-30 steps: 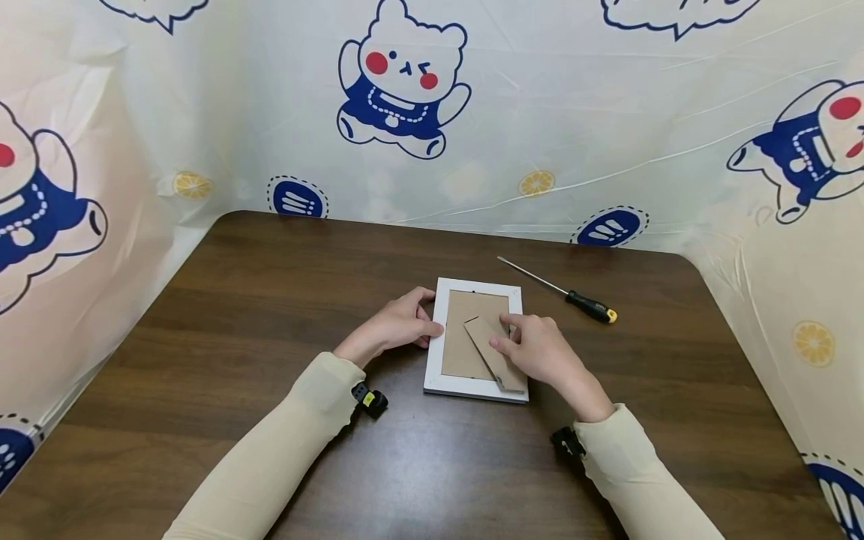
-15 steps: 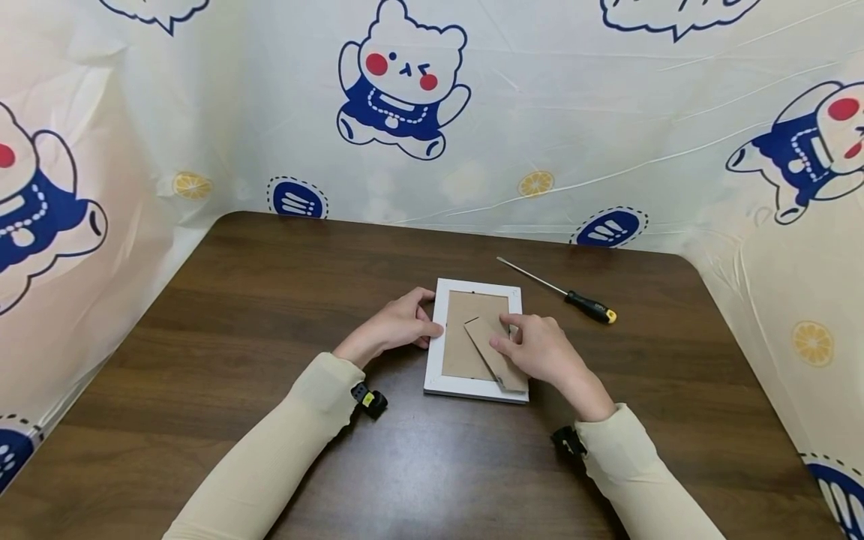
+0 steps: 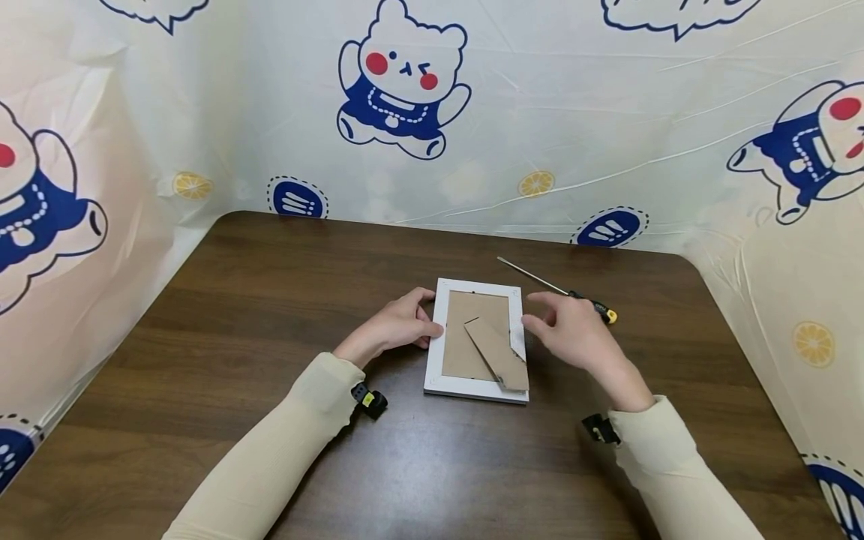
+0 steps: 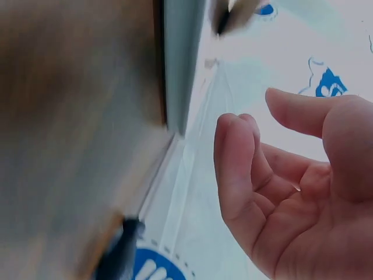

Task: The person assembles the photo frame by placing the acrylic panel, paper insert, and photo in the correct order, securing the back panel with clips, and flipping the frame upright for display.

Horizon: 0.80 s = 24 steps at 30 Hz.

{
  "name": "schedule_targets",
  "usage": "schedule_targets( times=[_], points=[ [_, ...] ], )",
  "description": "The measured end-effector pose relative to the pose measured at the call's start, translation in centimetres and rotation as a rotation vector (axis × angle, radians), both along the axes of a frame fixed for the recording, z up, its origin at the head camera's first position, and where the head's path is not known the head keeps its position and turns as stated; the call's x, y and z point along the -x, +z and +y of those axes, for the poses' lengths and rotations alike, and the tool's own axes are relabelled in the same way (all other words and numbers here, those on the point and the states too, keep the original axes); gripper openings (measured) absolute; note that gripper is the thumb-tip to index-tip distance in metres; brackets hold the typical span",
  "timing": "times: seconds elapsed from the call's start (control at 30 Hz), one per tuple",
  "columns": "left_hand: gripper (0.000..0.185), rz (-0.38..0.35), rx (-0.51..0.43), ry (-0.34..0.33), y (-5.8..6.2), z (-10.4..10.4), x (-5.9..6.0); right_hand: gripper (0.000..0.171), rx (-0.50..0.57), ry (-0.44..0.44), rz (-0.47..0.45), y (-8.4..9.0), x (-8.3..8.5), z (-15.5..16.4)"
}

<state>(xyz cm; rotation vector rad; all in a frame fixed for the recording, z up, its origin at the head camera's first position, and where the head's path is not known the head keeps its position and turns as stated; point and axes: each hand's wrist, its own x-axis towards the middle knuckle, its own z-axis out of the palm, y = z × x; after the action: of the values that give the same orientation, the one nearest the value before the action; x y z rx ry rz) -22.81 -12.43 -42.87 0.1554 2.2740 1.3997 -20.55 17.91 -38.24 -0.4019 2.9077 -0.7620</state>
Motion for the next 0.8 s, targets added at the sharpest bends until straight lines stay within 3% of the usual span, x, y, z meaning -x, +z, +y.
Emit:
schedule_targets(
  times=[0.2, 0.43, 0.8],
  points=[
    [0.075, -0.006, -0.008, 0.005, 0.0, 0.0, 0.0, 0.044, -0.037, -0.027, 0.045, 1.6, 1.3, 3.2],
    [0.075, -0.013, -0.018, 0.010, -0.2, 0.0, 0.1, 0.044, -0.100, -0.041, 0.069, 2.2, 3.1, 6.5],
    [0.075, -0.009, -0.019, 0.011, -0.3, 0.0, 0.1, 0.043, -0.133, 0.011, 0.084, 0.2, 5.4, 9.5]
  ],
)
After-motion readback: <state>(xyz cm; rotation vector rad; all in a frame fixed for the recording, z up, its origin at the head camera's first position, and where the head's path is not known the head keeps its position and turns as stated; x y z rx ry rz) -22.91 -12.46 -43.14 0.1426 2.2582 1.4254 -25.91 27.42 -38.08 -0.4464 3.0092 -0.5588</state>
